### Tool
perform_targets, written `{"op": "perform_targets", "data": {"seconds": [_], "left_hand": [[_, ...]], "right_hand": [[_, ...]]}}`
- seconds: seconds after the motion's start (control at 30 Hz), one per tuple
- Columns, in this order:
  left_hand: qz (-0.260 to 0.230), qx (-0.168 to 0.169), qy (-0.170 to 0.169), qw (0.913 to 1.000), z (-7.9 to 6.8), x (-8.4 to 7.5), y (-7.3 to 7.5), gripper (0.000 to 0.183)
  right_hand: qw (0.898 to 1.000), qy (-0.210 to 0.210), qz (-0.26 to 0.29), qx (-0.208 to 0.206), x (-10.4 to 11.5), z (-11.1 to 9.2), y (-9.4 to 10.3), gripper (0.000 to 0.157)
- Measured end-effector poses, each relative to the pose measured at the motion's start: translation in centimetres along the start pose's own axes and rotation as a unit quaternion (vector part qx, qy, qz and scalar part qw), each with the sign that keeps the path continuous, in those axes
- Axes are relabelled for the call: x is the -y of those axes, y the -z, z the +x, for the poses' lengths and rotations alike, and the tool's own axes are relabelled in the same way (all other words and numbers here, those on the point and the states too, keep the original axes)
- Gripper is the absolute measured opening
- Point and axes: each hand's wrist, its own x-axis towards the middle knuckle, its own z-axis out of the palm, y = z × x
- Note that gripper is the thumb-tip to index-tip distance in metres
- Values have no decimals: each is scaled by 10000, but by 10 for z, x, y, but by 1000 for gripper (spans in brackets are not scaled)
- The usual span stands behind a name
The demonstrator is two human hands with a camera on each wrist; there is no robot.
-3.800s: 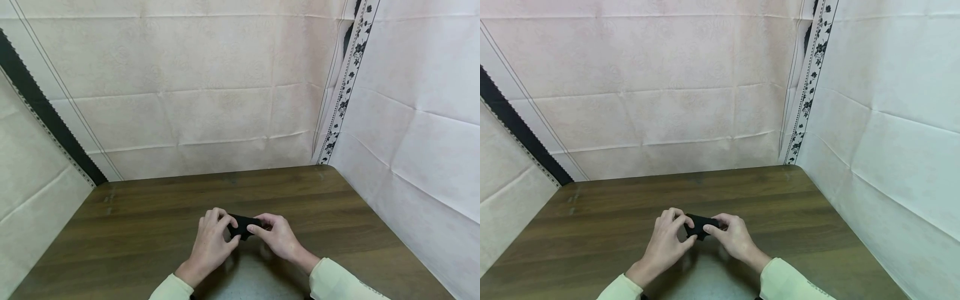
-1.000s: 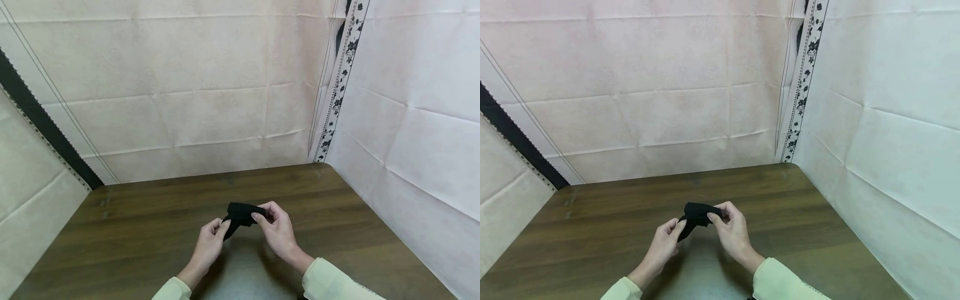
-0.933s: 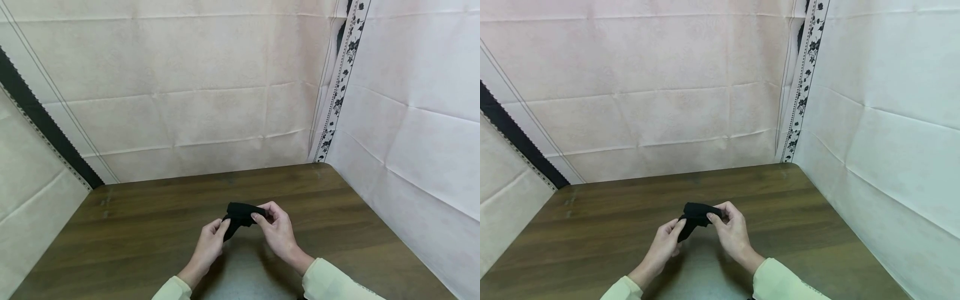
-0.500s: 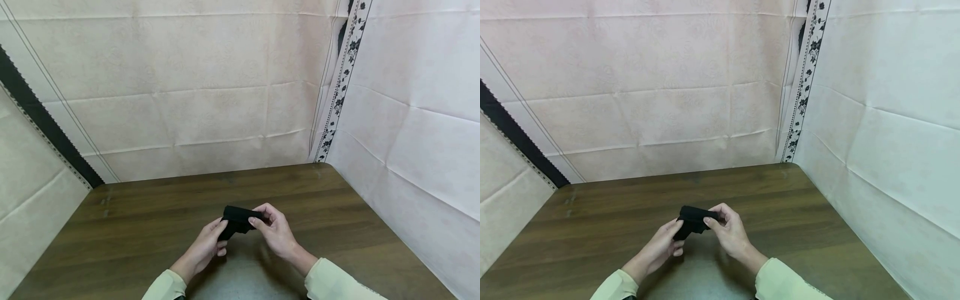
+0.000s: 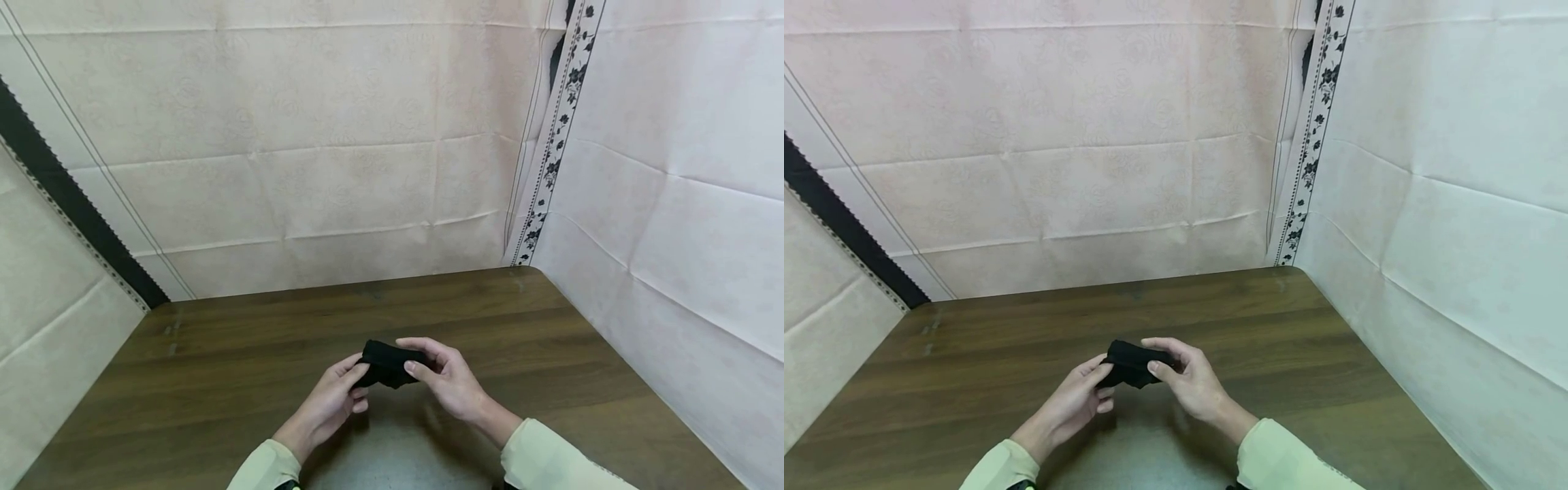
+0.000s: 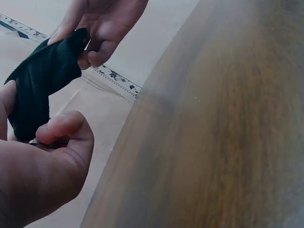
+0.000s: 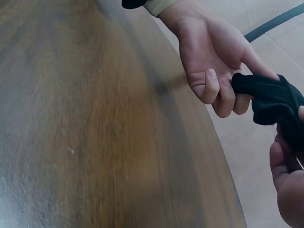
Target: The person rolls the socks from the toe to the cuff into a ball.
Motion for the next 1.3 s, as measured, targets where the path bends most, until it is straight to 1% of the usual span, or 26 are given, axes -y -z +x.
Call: {"op": "perform_targets", "data": {"seconds": [0.1,0.27,0.4,0.53,0.67,0.83,0.9,1.0,1.13,1.3], "left_hand": [[-23,-18,-18,10000,0,-2,1,29],[-41,35,-110,9999,0,-3,2,18],[-40,262,-254,9993,0,-3,5,13],[65,560,-358,9978,-1,-4,9,12],[276,798,-383,9957,-1,-6,12,13],[564,1021,-367,9925,1,-10,13,14],[658,1132,-423,9905,1,-11,13,14],[765,1250,-495,9880,2,-12,12,14],[963,1253,-452,9864,1,-14,12,14],[1307,1099,-421,9844,2,-15,12,14]], "right_hand": [[9997,30,17,258,-1,0,3,34],[9986,122,82,513,-1,1,6,31],[9981,114,71,601,-1,1,6,30],[9976,-57,86,691,1,0,6,29],[9960,-205,152,858,2,0,6,29],[9932,-457,158,1063,2,0,7,29],[9917,-569,180,1138,2,0,7,29],[9896,-613,224,1279,3,0,7,30],[9865,-536,244,1531,3,0,8,29],[9839,-309,131,1755,1,1,7,28]]}}
